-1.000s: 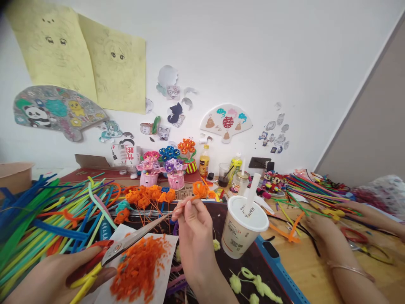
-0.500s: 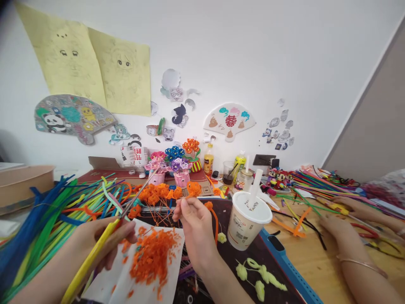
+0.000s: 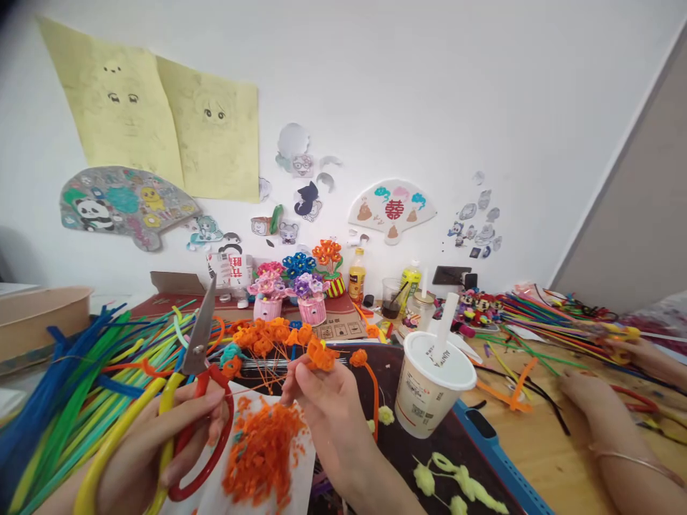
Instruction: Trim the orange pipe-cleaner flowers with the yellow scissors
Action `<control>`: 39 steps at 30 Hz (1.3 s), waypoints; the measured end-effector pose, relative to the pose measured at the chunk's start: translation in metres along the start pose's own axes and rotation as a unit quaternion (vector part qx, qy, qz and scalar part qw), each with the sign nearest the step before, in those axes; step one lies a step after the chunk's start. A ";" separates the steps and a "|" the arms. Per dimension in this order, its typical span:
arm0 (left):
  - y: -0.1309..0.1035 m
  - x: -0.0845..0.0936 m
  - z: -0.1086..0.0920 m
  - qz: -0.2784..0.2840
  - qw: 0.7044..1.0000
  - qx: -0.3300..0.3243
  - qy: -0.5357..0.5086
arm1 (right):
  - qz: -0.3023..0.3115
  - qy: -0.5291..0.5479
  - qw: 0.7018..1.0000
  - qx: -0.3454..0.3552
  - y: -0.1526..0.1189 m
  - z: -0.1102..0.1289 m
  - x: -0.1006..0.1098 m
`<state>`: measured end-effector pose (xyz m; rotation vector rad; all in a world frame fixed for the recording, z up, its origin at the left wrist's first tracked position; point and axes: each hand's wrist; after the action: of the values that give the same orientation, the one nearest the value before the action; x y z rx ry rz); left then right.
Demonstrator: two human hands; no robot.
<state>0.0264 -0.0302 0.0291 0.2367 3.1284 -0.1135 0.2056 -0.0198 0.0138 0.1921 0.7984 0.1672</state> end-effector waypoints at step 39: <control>0.004 0.015 -0.005 -0.045 0.998 0.032 -0.033 | 0.133 -0.273 0.953 -0.005 0.011 0.041 0.024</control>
<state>0.0120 -0.0240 0.0335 0.0893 3.0730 -0.2160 0.2506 -0.0082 0.0278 0.3205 0.2171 0.3546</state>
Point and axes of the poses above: each hand's wrist, its own y-axis towards the middle knuckle, its own x-axis out of the back of the hand, z = x × y, and after that the axes turned 2 degrees about y, right-handed
